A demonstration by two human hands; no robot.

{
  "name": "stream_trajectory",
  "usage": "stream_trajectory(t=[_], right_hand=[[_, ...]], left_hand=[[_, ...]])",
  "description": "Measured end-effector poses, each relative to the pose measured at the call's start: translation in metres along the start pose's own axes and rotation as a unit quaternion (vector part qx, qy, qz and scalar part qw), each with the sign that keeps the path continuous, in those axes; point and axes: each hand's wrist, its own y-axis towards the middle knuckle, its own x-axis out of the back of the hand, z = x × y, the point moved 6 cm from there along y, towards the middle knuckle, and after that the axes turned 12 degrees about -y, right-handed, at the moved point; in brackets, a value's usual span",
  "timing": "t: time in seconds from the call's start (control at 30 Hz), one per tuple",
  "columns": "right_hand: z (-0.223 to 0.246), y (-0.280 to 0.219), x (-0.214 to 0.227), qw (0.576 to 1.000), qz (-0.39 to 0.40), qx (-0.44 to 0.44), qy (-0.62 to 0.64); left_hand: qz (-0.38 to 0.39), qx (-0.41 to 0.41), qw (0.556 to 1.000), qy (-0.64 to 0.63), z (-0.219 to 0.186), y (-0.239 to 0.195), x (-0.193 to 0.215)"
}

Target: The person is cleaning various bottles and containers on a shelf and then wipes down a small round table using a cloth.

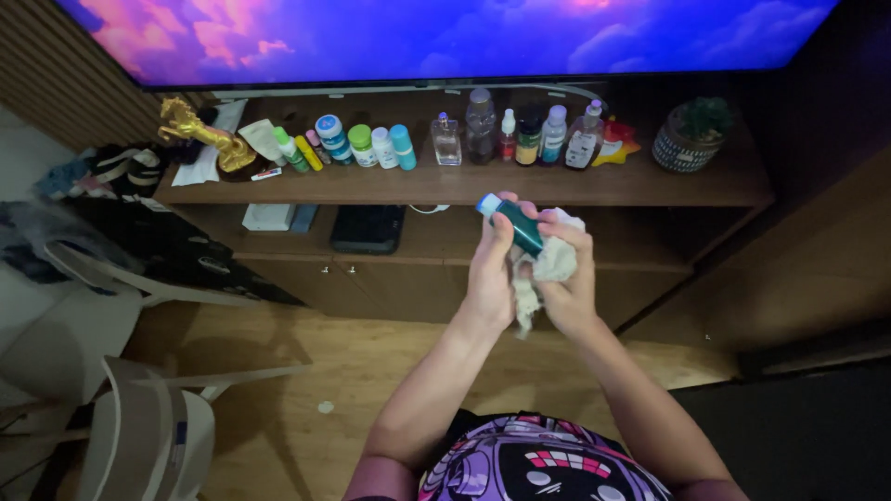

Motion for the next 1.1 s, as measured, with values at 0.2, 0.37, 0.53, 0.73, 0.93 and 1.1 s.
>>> stream_trajectory(t=[0.2, 0.37, 0.53, 0.73, 0.93, 1.1], right_hand=[[-0.004, 0.014, 0.017, 0.994, 0.084, -0.044, 0.045], [-0.010, 0.014, 0.035, 0.996, 0.017, -0.089, 0.024], [-0.020, 0.031, 0.046, 0.990, -0.071, -0.115, 0.043], [-0.022, 0.021, 0.023, 0.994, -0.032, -0.104, 0.011], [-0.033, 0.023, -0.005, 0.991, -0.039, -0.127, -0.007], [-0.062, 0.019, -0.042, 0.988, -0.031, -0.152, -0.011]], left_hand=[[0.082, 0.028, 0.995, -0.051, -0.016, -0.007, -0.032], [0.075, 0.066, 0.988, -0.118, -0.009, 0.003, -0.021], [-0.041, 0.091, 0.993, -0.059, -0.019, 0.012, -0.031], [0.015, -0.101, 0.979, 0.178, 0.018, 0.001, 0.004], [0.051, -0.145, 0.922, 0.355, 0.021, -0.007, 0.016], [0.057, -0.121, 0.910, 0.392, -0.001, 0.000, 0.037]])
